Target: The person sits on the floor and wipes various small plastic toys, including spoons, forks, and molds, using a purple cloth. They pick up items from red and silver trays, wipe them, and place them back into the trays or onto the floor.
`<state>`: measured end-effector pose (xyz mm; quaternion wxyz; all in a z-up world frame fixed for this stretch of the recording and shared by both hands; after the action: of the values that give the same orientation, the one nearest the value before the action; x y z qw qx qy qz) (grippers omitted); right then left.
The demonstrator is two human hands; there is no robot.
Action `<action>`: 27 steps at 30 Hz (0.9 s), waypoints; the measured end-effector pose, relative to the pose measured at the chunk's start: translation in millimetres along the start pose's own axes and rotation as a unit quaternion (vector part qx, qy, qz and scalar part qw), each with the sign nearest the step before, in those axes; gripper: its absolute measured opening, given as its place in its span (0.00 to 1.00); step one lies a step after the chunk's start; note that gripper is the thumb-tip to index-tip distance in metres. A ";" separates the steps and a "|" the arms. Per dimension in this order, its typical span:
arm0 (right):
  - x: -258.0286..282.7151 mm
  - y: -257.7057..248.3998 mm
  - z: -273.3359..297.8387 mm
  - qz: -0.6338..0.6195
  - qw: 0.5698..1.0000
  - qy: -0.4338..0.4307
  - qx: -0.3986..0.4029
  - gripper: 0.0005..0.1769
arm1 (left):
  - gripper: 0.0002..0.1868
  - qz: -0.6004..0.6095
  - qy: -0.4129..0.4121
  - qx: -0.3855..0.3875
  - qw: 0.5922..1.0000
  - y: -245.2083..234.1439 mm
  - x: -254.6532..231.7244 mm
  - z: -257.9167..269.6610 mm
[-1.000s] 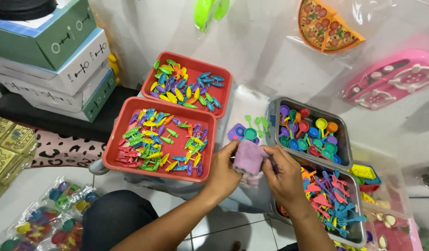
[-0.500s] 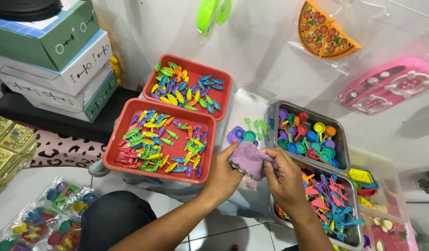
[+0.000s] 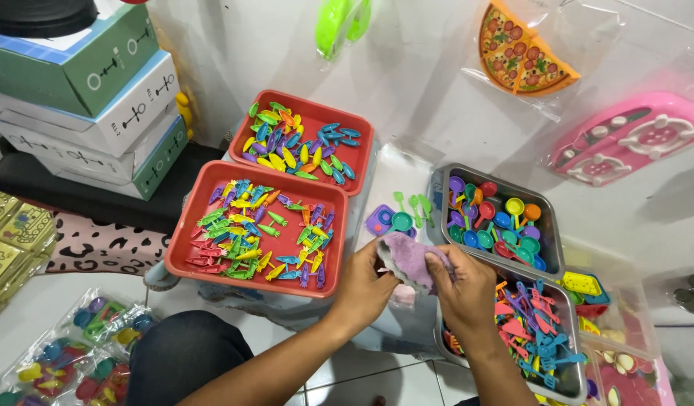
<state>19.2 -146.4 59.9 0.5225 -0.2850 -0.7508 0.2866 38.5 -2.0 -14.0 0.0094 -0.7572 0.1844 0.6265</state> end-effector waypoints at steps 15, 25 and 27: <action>-4.1 -1.4 -0.1 -0.033 0.999 -0.012 -0.027 0.14 | 0.26 0.029 -0.032 0.002 0.999 -0.6 8.9 -2.7; -39.9 0.3 -8.2 -0.723 0.682 0.096 -0.061 0.08 | 0.20 0.120 -0.030 -0.066 0.990 -3.8 -10.6 -7.1; -38.5 2.8 -10.8 -0.727 0.683 0.066 -0.029 0.10 | 0.18 0.099 -0.034 -0.073 0.992 -8.5 -9.5 -10.3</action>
<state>41.0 -171.1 37.1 0.6064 0.3170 -0.6937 -0.2248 49.3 5.9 -4.7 -0.1019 -0.7123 0.2115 0.6615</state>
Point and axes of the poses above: each hand's wrist, its own z-axis away from the middle knuckle, its own y-axis out of the palm, x = y × z, the point moved 4 cm from there along -z, towards the middle knuckle, and after that the axes turned 8 degrees about x, right-handed, at the moved point
